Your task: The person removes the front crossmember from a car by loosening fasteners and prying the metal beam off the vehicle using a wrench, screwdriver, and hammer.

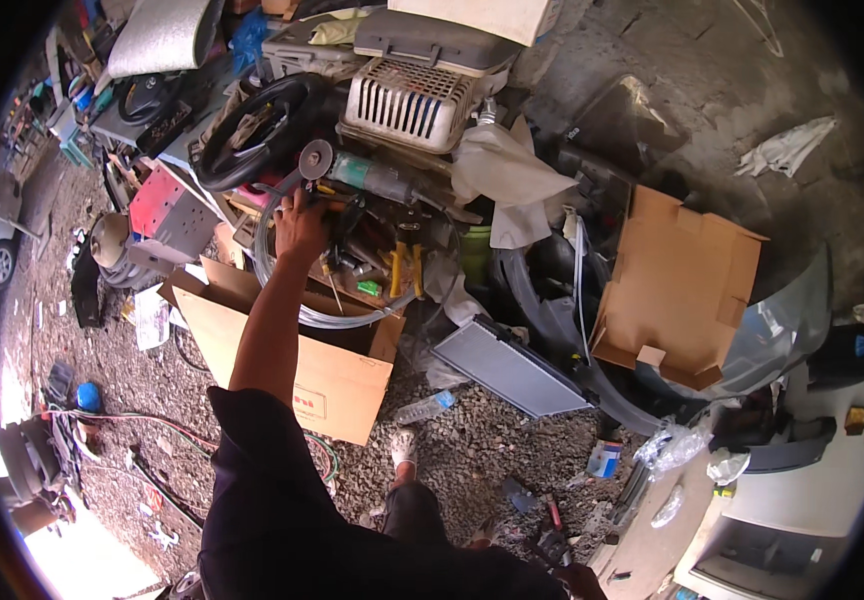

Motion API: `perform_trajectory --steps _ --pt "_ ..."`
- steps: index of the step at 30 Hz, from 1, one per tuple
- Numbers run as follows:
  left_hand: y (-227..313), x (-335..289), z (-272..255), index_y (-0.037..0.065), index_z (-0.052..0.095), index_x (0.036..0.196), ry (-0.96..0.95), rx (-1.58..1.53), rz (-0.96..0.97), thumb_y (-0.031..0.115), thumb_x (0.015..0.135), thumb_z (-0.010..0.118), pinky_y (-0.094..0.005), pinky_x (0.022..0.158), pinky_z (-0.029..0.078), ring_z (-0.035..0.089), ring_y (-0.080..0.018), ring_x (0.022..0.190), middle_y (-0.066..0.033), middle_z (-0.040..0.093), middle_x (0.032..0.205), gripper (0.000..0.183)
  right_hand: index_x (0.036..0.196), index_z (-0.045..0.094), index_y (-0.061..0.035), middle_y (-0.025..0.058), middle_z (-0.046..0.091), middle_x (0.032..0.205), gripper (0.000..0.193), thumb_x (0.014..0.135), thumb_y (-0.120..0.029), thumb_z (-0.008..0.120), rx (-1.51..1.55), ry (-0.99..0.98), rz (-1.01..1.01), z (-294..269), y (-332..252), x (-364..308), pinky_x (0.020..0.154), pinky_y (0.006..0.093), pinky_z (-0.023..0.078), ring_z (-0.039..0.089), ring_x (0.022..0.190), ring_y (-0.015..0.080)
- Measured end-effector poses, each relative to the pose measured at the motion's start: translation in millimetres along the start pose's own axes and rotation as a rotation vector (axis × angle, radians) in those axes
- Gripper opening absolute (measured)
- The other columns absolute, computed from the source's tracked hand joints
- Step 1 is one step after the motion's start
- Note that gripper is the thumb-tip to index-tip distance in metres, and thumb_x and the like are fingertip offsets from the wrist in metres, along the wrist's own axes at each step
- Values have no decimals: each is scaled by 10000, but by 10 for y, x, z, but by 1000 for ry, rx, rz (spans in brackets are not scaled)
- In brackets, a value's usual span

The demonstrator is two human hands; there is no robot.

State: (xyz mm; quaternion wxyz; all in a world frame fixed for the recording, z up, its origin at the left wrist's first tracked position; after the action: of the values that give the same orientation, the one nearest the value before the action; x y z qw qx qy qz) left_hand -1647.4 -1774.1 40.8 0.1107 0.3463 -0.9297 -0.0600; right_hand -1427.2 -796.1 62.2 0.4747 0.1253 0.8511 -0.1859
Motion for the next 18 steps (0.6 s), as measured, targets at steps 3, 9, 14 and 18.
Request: perform_trajectory --steps 3,9,14,18 --pt "-170 102 -102 257 804 1210 71 -55 25 265 868 783 -567 1148 414 492 -378 1392 -73 532 1464 343 910 750 -32 32 682 774 302 871 -310 863 328 18 67 -53 -213 111 632 308 498 625 659 126" --pt "-83 227 -190 261 842 1122 59 -16 208 213 853 782 -525 1148 435 509 -321 1397 -52 572 1405 280 903 761 -33 51 699 778 252 886 -270 844 256 47 15 -224 -509 180 613 335 514 631 655 137" --pt "-94 285 -96 231 834 1135 -52 -34 125 238 816 824 -496 1095 505 542 -328 1377 -57 580 1378 319 920 782 -40 60 708 771 282 913 -318 827 269 26 68 -220 -161 437 632 345 518 649 684 146" --pt "-560 481 -187 100 816 1116 -144 33 314 282 800 872 -470 956 597 693 -371 1144 -136 675 1240 370 1263 760 -11 149 753 1266 531 951 -438 800 -105 -21 -111 -189 -167 403 970 411 545 688 1153 259"
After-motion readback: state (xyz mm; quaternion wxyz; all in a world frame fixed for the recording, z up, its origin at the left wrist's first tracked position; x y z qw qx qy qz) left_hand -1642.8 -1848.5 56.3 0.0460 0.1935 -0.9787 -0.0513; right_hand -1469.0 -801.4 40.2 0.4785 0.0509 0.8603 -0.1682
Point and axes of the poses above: each hand's wrist, its own x-axis towards the middle knuckle, its own z-axis out of the palm, y = z × x, the point moved 6 cm from there along x, towards the middle knuckle
